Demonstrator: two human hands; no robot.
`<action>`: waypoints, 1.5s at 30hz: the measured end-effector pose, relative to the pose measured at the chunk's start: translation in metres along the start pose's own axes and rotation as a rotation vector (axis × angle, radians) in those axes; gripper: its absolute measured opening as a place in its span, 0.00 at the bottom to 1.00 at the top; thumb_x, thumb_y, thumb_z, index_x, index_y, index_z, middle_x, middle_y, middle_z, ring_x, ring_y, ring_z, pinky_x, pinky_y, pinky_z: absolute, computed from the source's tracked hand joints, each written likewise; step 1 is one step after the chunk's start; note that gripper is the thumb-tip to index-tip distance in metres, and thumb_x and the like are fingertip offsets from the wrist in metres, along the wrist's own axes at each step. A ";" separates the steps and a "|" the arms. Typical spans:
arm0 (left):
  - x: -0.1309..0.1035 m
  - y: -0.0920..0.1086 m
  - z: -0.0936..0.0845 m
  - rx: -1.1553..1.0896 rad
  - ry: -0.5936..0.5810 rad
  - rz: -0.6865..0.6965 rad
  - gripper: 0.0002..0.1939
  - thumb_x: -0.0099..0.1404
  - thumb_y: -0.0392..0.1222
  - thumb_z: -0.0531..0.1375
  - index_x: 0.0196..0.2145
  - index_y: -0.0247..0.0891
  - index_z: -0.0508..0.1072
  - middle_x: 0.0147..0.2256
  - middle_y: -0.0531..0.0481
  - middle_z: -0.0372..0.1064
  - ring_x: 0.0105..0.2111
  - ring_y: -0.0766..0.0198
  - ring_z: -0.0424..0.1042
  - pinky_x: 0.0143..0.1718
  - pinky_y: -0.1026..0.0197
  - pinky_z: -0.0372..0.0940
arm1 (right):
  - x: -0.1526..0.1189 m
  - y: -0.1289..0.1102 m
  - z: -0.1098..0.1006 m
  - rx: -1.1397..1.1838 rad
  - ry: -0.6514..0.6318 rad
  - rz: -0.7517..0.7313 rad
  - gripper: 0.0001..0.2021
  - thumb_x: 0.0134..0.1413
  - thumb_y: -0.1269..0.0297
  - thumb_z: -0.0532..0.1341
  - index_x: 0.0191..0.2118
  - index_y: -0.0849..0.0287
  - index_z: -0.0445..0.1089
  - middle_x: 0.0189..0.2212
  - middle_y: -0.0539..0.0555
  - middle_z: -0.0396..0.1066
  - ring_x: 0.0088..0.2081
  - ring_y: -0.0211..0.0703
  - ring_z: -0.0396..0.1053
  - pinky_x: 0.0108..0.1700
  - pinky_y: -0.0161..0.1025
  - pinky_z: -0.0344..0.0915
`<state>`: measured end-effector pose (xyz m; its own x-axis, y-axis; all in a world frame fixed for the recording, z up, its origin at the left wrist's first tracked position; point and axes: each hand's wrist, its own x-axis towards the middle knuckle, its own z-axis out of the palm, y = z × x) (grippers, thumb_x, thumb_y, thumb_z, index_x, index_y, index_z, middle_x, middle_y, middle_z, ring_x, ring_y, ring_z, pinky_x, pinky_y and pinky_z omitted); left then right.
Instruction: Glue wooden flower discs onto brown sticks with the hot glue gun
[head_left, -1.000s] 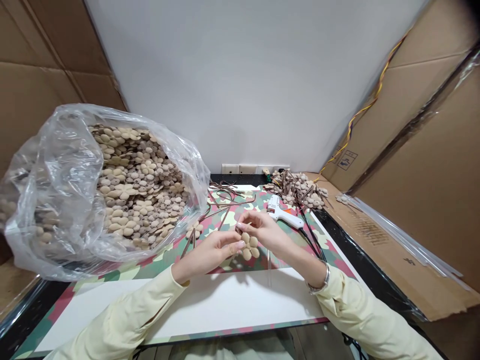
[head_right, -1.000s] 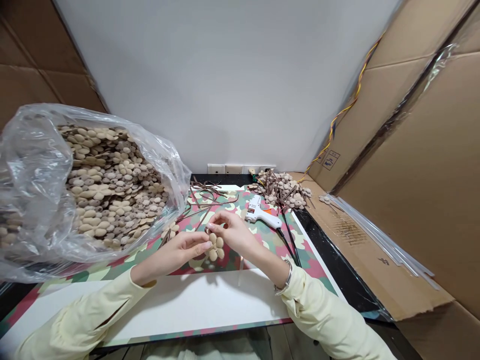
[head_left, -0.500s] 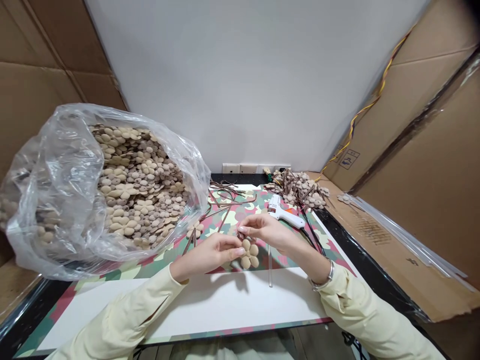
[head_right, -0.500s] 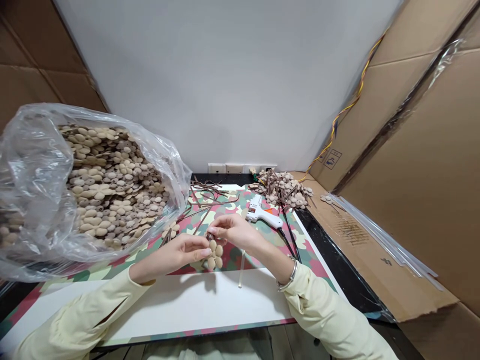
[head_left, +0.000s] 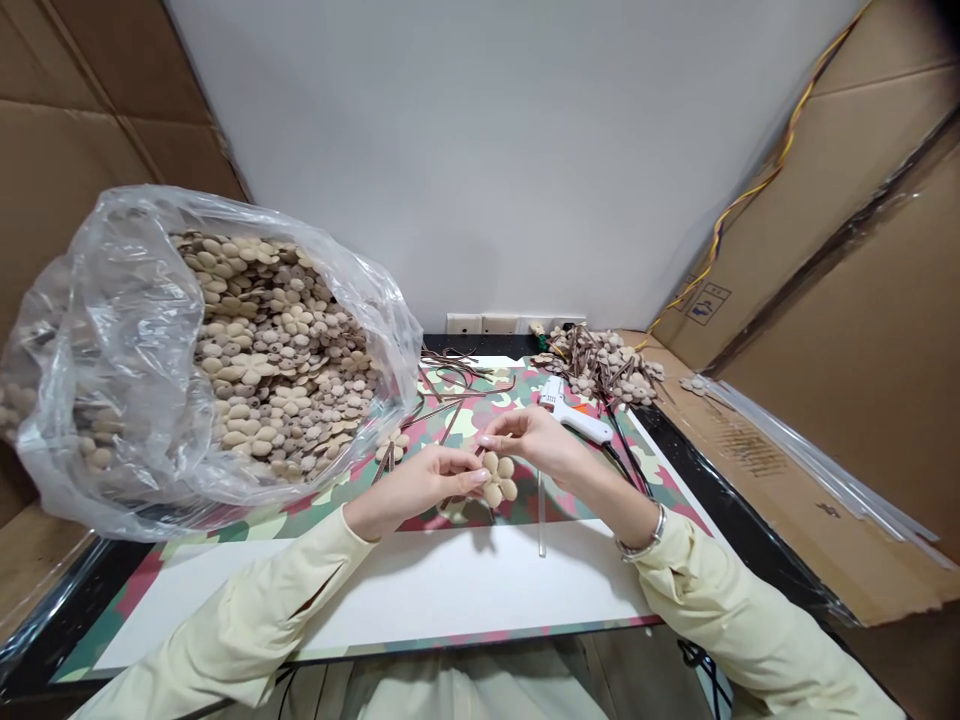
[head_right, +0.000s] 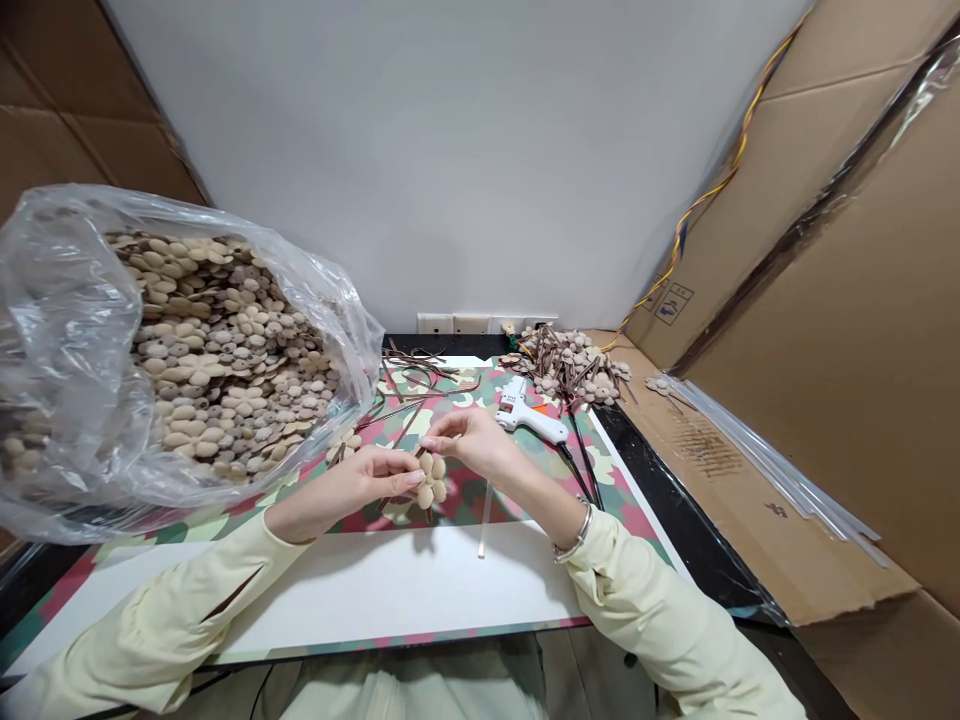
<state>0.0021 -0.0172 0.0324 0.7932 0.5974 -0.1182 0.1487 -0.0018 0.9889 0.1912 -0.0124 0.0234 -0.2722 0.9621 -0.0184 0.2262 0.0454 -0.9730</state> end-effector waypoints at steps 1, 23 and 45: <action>0.000 0.000 0.001 -0.010 0.001 0.006 0.15 0.63 0.47 0.54 0.32 0.33 0.74 0.35 0.45 0.73 0.32 0.65 0.67 0.32 0.65 0.58 | 0.000 -0.001 0.001 0.011 0.010 0.012 0.11 0.43 0.58 0.64 0.26 0.63 0.74 0.23 0.53 0.70 0.26 0.37 0.63 0.31 0.36 0.59; 0.001 0.000 0.012 -0.012 -0.056 0.024 0.14 0.65 0.43 0.53 0.31 0.31 0.74 0.37 0.42 0.73 0.40 0.60 0.70 0.39 0.63 0.63 | -0.006 -0.007 0.003 0.152 0.107 -0.018 0.09 0.38 0.63 0.68 0.28 0.61 0.73 0.25 0.52 0.72 0.27 0.39 0.69 0.31 0.36 0.64; 0.000 -0.004 0.010 0.042 0.146 0.081 0.15 0.64 0.47 0.54 0.35 0.33 0.73 0.38 0.43 0.74 0.37 0.59 0.71 0.40 0.60 0.65 | -0.003 -0.004 0.000 0.374 -0.181 0.112 0.12 0.46 0.56 0.63 0.26 0.62 0.69 0.21 0.48 0.65 0.22 0.34 0.62 0.26 0.34 0.58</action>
<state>0.0079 -0.0252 0.0279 0.7098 0.7041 -0.0210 0.1149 -0.0864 0.9896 0.1915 -0.0157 0.0277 -0.4325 0.8912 -0.1364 -0.0817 -0.1894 -0.9785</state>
